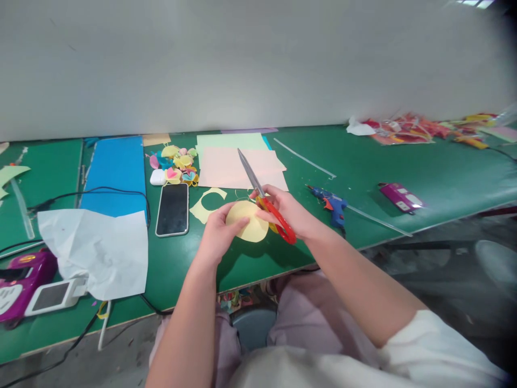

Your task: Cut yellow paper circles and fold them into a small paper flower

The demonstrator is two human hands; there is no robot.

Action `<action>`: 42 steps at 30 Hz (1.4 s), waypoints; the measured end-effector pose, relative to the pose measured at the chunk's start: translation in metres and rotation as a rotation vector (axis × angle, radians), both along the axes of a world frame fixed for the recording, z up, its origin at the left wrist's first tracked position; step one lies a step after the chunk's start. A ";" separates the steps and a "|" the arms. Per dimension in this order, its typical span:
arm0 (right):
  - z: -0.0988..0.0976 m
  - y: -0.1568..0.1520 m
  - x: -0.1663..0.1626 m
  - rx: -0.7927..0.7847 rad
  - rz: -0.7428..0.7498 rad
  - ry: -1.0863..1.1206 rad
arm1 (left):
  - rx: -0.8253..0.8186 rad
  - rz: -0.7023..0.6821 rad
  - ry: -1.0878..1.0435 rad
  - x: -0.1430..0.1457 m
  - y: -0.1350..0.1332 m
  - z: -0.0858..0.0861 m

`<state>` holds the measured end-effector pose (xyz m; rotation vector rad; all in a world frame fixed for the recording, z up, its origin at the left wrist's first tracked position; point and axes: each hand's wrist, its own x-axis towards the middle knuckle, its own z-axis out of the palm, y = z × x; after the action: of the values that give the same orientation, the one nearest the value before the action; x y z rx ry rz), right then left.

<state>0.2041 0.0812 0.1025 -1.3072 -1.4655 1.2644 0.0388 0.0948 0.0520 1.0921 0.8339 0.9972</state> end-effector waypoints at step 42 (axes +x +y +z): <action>0.003 -0.014 -0.002 0.148 -0.240 0.076 | -0.139 0.424 -0.190 -0.023 0.006 0.022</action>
<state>0.2019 0.0669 0.1054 -1.2793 -1.2813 1.0195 0.0157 0.1006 0.0739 0.7013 0.9841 1.3508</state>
